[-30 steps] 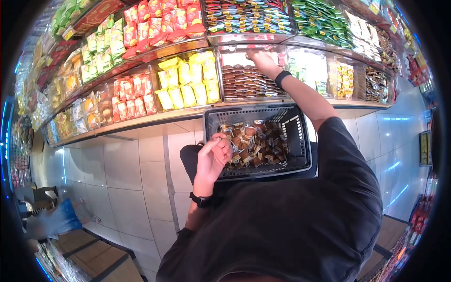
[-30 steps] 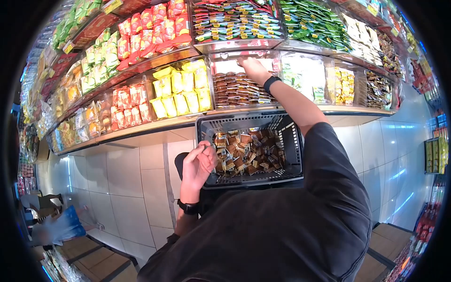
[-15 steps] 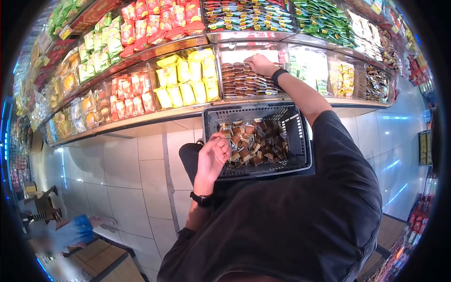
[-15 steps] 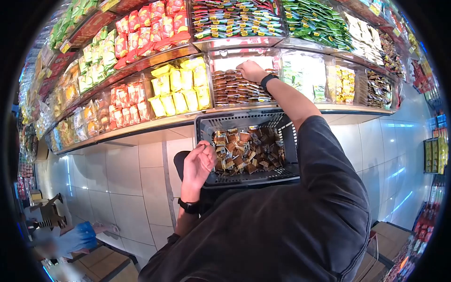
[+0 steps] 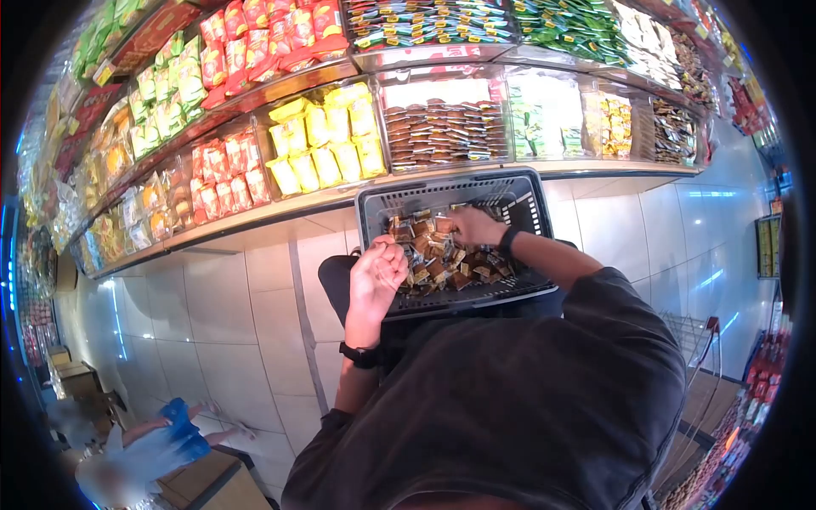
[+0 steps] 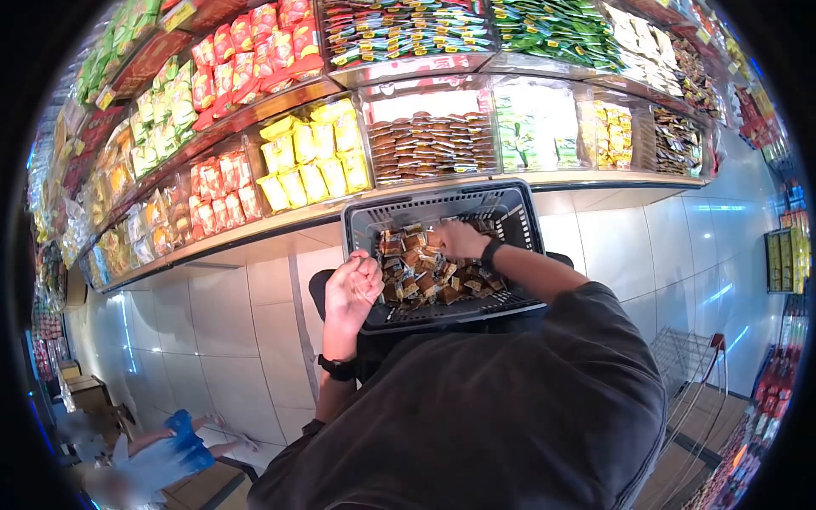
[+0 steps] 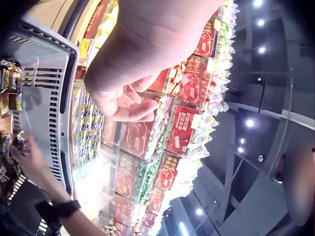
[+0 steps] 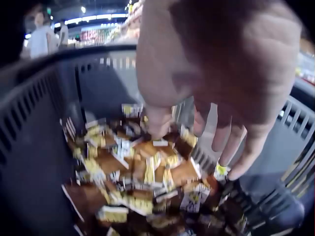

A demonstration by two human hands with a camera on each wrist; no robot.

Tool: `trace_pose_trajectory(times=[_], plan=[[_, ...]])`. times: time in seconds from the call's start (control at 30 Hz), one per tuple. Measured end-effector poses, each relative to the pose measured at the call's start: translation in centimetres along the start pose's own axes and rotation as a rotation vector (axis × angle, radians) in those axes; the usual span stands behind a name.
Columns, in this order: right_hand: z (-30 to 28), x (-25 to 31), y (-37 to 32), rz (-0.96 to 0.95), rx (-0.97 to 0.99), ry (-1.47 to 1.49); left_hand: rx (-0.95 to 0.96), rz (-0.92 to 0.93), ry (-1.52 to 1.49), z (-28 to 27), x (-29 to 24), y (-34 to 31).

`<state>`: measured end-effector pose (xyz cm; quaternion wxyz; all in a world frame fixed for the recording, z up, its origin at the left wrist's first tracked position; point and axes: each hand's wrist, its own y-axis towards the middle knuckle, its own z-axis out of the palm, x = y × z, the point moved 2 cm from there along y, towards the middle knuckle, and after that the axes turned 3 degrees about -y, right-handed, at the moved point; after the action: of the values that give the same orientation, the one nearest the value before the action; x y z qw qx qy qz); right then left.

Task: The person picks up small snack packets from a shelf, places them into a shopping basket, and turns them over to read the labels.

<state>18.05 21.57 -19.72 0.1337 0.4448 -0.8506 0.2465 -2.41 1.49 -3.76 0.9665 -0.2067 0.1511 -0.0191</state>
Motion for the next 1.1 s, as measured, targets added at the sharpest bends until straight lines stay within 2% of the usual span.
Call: trace_pose_trajectory(times=[0.03,0.07,0.2,0.23,0.3,0.33,0.37,0.4,0.43,0.5,0.53,0.6,0.63,0.73,0.8,0.9,0.93,0.97,1.03,1.07,1.1], plan=[[2.3,-0.5,-0.5,0.081,0.079,-0.074,-0.015,-0.004,0.015,0.1,0.0,0.2],[2.9,-0.2,-0.3,0.208,0.289,-0.155,-0.008,-0.004,0.023,0.4,0.0,0.3],[10.1,-4.1,2.1,0.259,0.341,-0.081,-0.008,-0.002,0.036,1.2,0.3,-0.1],[12.7,-5.0,2.9,0.262,0.359,-0.153,-0.001,-0.003,0.032,1.3,0.3,-0.3],[14.0,-4.4,3.1,0.264,0.382,-0.22,-0.019,0.008,0.046,1.1,0.1,-0.5],[14.6,-4.3,3.0,0.253,0.479,-0.157,-0.004,0.01,0.029,0.9,0.1,-0.6],[14.4,-3.7,2.7,0.243,0.574,-0.096,0.013,0.013,0.011,0.7,0.1,-0.5],[14.3,-2.9,2.1,0.165,0.519,-0.307,0.012,0.014,0.011,0.6,0.1,-0.5],[13.8,-2.6,2.3,0.164,0.519,-0.307,0.023,0.009,0.018,0.5,0.1,-0.5],[14.0,-2.7,2.7,0.088,0.674,-0.248,0.032,0.002,0.024,0.7,0.3,-0.8],[14.1,-2.6,2.7,0.09,0.673,-0.248,0.018,0.003,0.022,0.9,0.4,-0.7],[14.3,-2.3,2.7,0.103,0.771,0.075,0.009,0.007,0.019,1.3,0.5,-0.5],[14.3,-2.3,2.5,0.103,0.77,0.072,-0.021,0.007,0.034,1.3,0.6,-0.4],[15.0,-2.9,2.0,0.154,0.682,0.039,-0.046,0.007,0.049,1.1,0.8,-0.3],[15.0,-3.0,2.5,0.154,0.849,0.016,-0.031,0.007,0.056,1.0,0.9,-0.4],[14.2,-1.6,1.8,0.245,0.824,-0.051,-0.009,0.011,0.064,0.8,0.7,-0.6],[13.2,-0.9,0.9,0.416,0.815,0.118,-0.003,0.006,0.057,0.7,0.6,-0.6],[12.2,-0.2,0.3,0.414,0.813,0.115,-0.002,0.01,0.057,0.6,0.6,-0.7],[11.4,0.6,-0.7,0.511,0.934,0.3,-0.007,0.013,0.073,0.7,0.6,-0.8],[11.4,0.9,-0.9,0.512,0.932,0.298,-0.004,0.014,0.073,0.7,0.6,-0.8],[11.4,1.2,-0.9,0.389,0.853,0.135,0.008,0.01,0.075,0.8,0.7,-0.7]])
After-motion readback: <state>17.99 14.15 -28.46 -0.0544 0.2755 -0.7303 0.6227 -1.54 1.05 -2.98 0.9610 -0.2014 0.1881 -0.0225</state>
